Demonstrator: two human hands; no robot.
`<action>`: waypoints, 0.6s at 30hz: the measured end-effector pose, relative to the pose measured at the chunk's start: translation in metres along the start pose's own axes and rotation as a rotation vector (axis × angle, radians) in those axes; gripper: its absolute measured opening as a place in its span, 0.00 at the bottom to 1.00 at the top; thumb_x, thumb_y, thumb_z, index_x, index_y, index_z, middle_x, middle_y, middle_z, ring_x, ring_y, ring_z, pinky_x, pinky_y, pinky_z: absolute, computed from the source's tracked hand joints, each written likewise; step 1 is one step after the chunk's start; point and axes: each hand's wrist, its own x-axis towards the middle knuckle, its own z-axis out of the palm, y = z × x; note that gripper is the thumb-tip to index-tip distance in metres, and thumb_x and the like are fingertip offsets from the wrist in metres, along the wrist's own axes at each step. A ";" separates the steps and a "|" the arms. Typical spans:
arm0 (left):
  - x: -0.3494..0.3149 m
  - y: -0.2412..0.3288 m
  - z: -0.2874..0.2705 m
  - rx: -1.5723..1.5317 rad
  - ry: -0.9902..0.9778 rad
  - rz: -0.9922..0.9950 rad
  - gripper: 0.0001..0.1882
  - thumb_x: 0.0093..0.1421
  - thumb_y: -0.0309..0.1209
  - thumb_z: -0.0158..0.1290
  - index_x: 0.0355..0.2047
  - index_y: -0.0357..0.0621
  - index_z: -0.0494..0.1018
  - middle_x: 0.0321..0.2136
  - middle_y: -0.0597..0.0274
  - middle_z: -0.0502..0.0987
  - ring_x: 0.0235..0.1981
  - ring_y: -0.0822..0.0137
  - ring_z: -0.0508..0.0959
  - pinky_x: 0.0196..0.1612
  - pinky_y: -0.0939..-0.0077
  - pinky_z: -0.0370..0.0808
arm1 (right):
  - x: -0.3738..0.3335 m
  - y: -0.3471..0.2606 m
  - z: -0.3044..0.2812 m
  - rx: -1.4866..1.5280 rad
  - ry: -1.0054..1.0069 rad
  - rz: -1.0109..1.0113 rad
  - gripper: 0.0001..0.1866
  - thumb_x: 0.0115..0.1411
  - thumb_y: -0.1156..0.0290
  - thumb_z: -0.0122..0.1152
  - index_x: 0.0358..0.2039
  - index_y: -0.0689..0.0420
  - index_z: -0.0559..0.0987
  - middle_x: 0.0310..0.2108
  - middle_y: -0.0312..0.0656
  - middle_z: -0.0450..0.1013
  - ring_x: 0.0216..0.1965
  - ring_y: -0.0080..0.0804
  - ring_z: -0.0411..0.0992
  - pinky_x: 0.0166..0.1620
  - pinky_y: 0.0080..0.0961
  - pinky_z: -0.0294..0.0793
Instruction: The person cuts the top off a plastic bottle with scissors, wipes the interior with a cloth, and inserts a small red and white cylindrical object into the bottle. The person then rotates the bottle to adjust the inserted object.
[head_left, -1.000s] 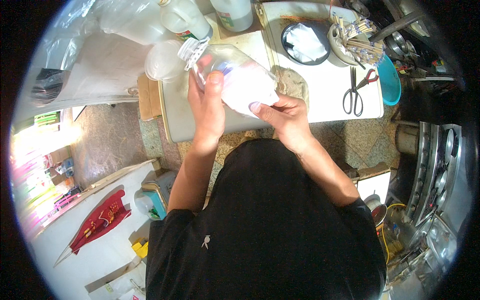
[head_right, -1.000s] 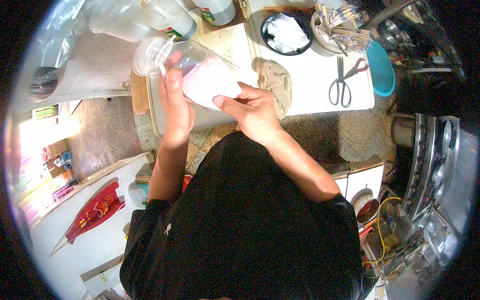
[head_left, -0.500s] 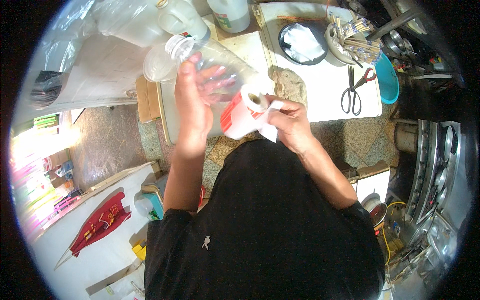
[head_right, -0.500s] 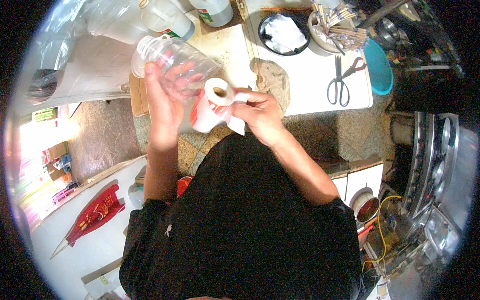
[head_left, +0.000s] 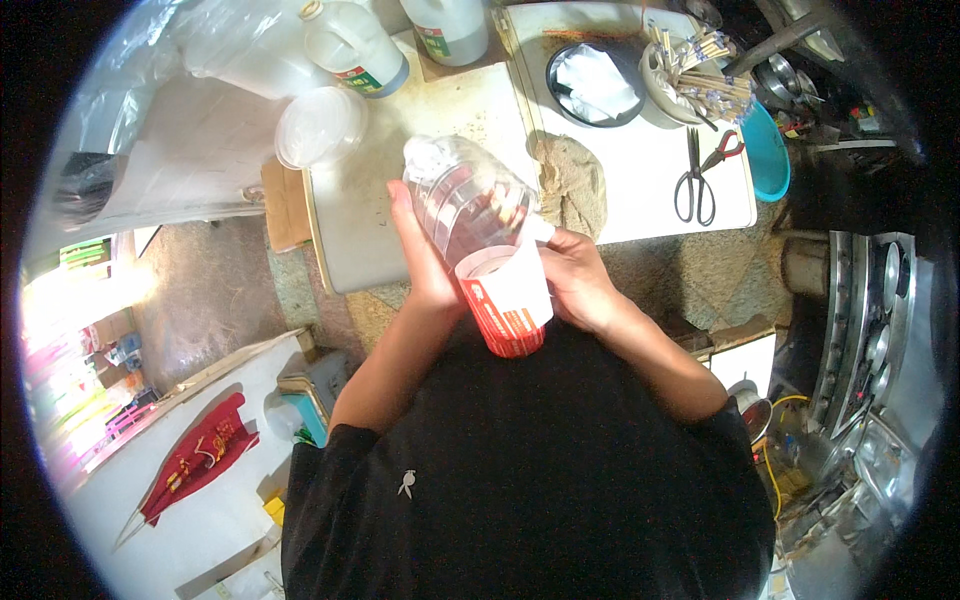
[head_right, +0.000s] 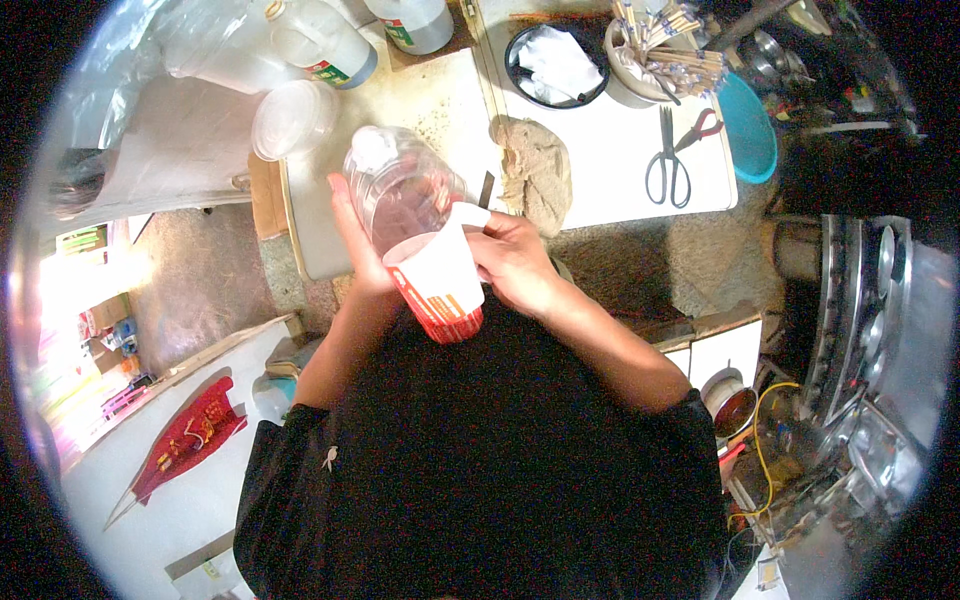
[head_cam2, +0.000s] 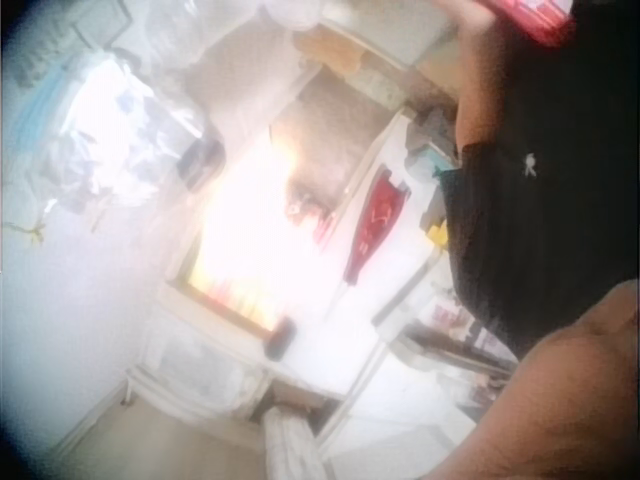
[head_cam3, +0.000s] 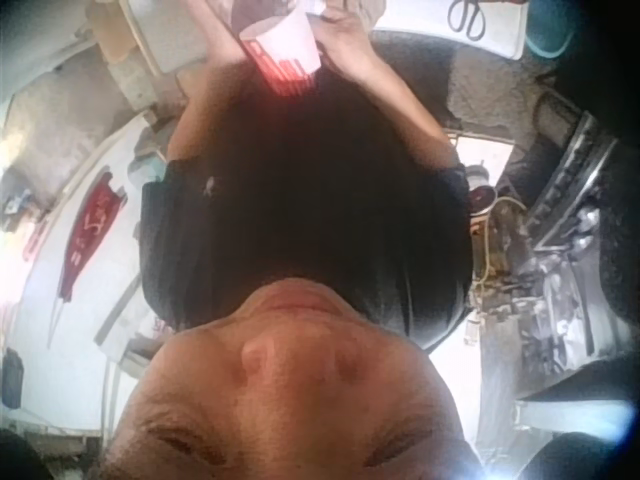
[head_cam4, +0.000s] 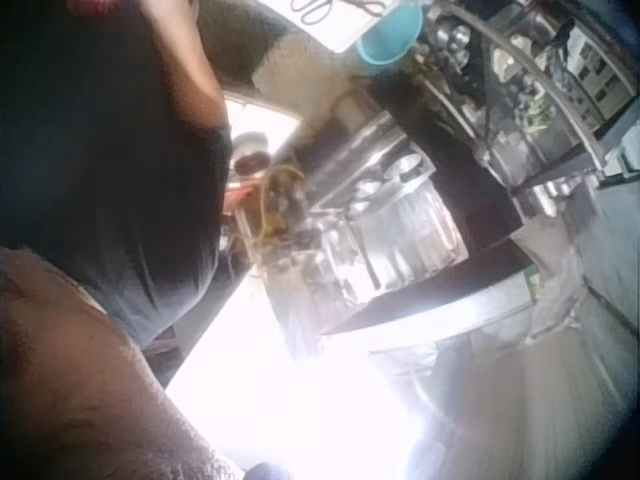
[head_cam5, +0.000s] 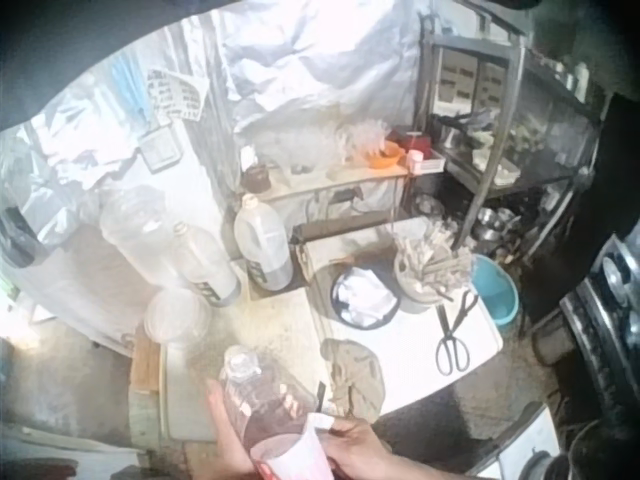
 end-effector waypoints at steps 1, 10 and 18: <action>0.002 0.003 -0.006 -0.068 -0.035 -0.057 0.53 0.59 0.80 0.43 0.65 0.48 0.64 0.49 0.44 0.78 0.47 0.40 0.81 0.53 0.37 0.77 | 0.000 -0.004 -0.005 -0.023 -0.002 -0.021 0.12 0.67 0.76 0.64 0.50 0.65 0.84 0.32 0.33 0.80 0.25 0.13 0.71 0.27 0.13 0.67; 0.011 0.007 -0.027 -0.377 -0.398 -0.261 0.59 0.57 0.83 0.40 0.67 0.41 0.66 0.53 0.37 0.78 0.46 0.32 0.83 0.50 0.31 0.80 | -0.025 -0.040 -0.027 -0.530 -0.132 -0.116 0.10 0.62 0.76 0.73 0.44 0.62 0.85 0.39 0.35 0.83 0.41 0.18 0.77 0.48 0.23 0.79; 0.011 0.007 -0.011 -0.345 -0.380 -0.333 0.57 0.60 0.81 0.36 0.69 0.43 0.63 0.56 0.36 0.75 0.46 0.30 0.82 0.50 0.31 0.79 | -0.031 -0.066 -0.030 -0.625 -0.206 -0.270 0.29 0.55 0.78 0.77 0.58 0.59 0.78 0.51 0.39 0.80 0.55 0.27 0.77 0.59 0.29 0.76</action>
